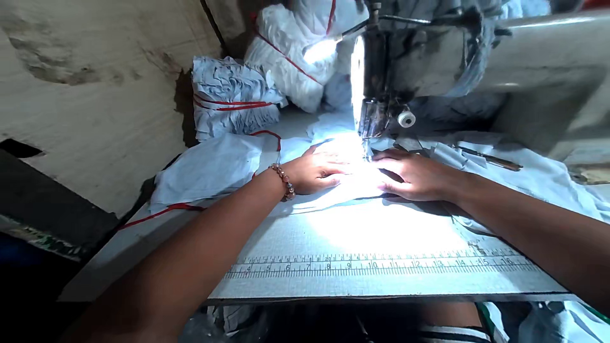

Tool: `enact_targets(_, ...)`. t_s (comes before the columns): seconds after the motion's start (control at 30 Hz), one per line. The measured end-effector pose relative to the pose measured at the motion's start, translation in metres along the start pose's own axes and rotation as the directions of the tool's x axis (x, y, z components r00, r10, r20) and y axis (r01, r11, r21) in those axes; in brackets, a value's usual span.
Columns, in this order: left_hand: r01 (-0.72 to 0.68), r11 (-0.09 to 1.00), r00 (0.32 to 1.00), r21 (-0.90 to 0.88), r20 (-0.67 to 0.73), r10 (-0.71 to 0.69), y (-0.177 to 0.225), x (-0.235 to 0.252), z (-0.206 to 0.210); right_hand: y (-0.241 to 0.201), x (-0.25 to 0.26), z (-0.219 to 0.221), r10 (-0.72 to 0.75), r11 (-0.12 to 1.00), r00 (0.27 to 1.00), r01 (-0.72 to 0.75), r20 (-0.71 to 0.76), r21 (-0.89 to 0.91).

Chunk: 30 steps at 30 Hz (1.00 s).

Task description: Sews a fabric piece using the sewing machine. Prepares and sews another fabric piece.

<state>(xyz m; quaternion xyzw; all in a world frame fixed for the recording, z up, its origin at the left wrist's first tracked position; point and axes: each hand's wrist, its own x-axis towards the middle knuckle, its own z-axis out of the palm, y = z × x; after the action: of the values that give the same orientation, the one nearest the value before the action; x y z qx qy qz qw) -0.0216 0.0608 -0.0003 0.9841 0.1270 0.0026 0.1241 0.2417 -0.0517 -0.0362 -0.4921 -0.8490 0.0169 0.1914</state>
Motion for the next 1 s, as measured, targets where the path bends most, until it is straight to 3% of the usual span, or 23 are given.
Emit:
enact_targets(0.07, 0.076, 0.997, 0.997, -0.026, 0.013, -0.075, 0.007, 0.000, -0.002, -0.004, -0.002, 0.000, -0.049, 0.998, 0.998, 0.047, -0.040, -0.032)
enact_targets(0.13, 0.168, 0.985, 0.985, -0.040, 0.034, -0.167, 0.015, 0.002, -0.004, -0.010, -0.002, 0.003, -0.186, 0.981, 0.977, 0.179, -0.105, -0.072)
enact_targets(0.2, 0.264, 0.964, 0.963, -0.042, 0.065, -0.261, 0.025, 0.004, -0.006, -0.014, -0.001, 0.006, -0.259, 0.965, 0.962, 0.253, -0.091, -0.067)
enact_targets(0.43, 0.582, 0.813, 0.808, -0.019, 0.123, -0.576, 0.069, 0.010, -0.008, -0.014, -0.003, 0.004, -0.195, 0.980, 0.975, 0.189, -0.104, -0.062)
enact_targets(0.63, 0.673, 0.739, 0.727, 0.020, 0.166, -0.666, 0.103, 0.010, -0.003, -0.020, -0.006, 0.007, -0.352, 0.936, 0.925, 0.345, -0.141, -0.073)
enact_targets(0.9, 0.720, 0.693, 0.675, 0.033, 0.199, -0.711, 0.133, 0.022, 0.003, -0.007, -0.001, 0.006, -0.297, 0.955, 0.946, 0.294, -0.128, -0.043)
enact_targets(1.0, 0.707, 0.707, 0.700, 0.007, 0.136, -0.701, 0.127, 0.031, 0.009, -0.004, 0.001, 0.006, -0.264, 0.965, 0.956, 0.260, -0.129, -0.047)
